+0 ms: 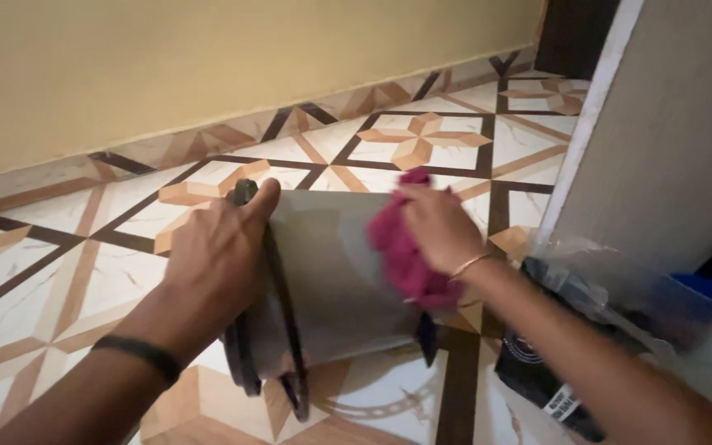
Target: The person wipes the exterior and interior of a small trash can using a pink cloth. They remove the lid, wipe the inside, then wipe the lid and exterior surfaces before replacing the lid and moving the can to a corner.
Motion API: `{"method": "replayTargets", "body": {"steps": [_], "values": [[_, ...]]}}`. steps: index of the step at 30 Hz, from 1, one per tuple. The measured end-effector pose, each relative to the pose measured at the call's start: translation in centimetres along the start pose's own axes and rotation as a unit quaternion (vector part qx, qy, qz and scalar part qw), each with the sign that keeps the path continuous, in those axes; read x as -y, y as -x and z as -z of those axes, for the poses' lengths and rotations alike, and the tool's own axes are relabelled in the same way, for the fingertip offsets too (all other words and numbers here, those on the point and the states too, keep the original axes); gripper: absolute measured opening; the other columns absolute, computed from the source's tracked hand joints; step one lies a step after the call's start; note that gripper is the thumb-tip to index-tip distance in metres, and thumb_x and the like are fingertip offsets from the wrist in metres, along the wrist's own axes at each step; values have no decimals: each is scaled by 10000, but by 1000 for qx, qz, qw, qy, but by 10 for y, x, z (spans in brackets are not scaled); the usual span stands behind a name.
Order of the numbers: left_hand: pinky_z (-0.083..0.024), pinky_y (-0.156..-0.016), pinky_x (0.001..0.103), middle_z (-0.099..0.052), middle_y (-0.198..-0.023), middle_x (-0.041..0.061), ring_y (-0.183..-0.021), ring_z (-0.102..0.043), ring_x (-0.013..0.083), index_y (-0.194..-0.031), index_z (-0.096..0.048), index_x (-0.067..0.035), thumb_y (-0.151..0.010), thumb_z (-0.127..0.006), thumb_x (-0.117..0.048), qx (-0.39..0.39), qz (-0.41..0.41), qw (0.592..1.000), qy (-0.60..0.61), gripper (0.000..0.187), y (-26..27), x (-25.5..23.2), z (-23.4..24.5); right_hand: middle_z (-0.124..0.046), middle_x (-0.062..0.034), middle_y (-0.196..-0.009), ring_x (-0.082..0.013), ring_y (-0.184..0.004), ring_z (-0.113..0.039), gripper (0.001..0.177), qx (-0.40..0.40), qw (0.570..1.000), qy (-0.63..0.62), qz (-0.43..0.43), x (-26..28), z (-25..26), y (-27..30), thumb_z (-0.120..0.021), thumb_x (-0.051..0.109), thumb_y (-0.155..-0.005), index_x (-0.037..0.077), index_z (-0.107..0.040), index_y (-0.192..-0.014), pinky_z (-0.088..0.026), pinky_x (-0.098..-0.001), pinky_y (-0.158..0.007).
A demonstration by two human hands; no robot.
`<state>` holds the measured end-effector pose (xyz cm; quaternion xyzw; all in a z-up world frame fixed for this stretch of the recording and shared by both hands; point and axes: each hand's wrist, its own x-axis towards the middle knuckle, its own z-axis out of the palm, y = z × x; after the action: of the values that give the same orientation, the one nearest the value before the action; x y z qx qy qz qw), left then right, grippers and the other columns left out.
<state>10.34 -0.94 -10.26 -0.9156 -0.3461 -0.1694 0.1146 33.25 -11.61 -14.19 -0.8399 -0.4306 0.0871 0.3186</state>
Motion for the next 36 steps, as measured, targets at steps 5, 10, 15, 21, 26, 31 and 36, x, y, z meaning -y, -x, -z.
{"method": "replayTargets", "body": {"steps": [5, 10, 15, 21, 26, 31, 36], "values": [[-582, -678, 486, -669, -960, 255, -852, -697, 408, -1529, -336, -70, -822, -641, -13, 24, -26, 999, -31, 772, -13, -3, 0, -758, -204, -1109, -330, -964, -765, 327, 24, 991, -113, 66, 51, -10, 52, -451, 167, -1030, 51, -669, -1244, -597, -425, -813], [-619, -540, 390, -678, -1096, 226, -631, -782, 326, -1549, -369, -165, -1014, -420, 13, 182, 118, 972, 87, 567, -28, -8, 31, -607, -245, -1407, -345, -1291, -576, 480, -199, 818, -11, 540, 23, -44, 57, -557, 52, -921, -25, -597, -1393, -451, -311, -1042], [-620, -551, 392, -757, -1025, 275, -617, -757, 328, -1381, -434, -117, -1014, -542, -108, 246, 223, 924, 189, 383, -40, 11, 41, -722, -127, -1178, -253, -1139, -680, 313, -207, 926, -59, 309, -14, -42, 23, -590, 133, -927, 87, -760, -1186, -541, -354, -1034], [-649, -612, 431, -685, -1142, 242, -709, -735, 370, -1366, -455, -202, -1003, -484, -126, 181, 257, 894, 318, 372, -38, 33, 12, -798, -51, -1016, -180, -906, -783, 300, -8, 961, -165, 220, 35, -38, 35, -629, 353, -960, 135, -785, -1093, -601, -309, -819], [-656, -781, 435, -672, -1207, 222, -861, -753, 295, -1340, -534, -181, -949, -495, -246, 155, 232, 797, 536, 398, -12, 63, 13, -756, -131, -930, -228, -888, -756, 413, 37, 944, -98, 311, 77, -50, 33, -682, 263, -917, 271, -723, -1328, -586, -336, -843], [-633, -676, 404, -767, -1108, 258, -824, -785, 346, -1336, -613, -56, -912, -440, -624, 157, 234, 785, 552, 729, 14, 50, 25, -750, -99, -1089, -228, -996, -738, 260, -180, 913, -203, 303, 77, -64, 8, -712, 258, -897, 124, -760, -1114, -581, -369, -911], [-666, -582, 424, -633, -1237, 240, -887, -769, 379, -1607, -99, -104, -761, -849, -275, 87, 308, 878, 356, 1143, 15, 10, 17, -659, -162, -1321, -293, -1343, -542, 363, -176, 912, -109, 353, 53, -98, 22, -623, 226, -1011, 46, -630, -1326, -402, -428, -1189]]}}
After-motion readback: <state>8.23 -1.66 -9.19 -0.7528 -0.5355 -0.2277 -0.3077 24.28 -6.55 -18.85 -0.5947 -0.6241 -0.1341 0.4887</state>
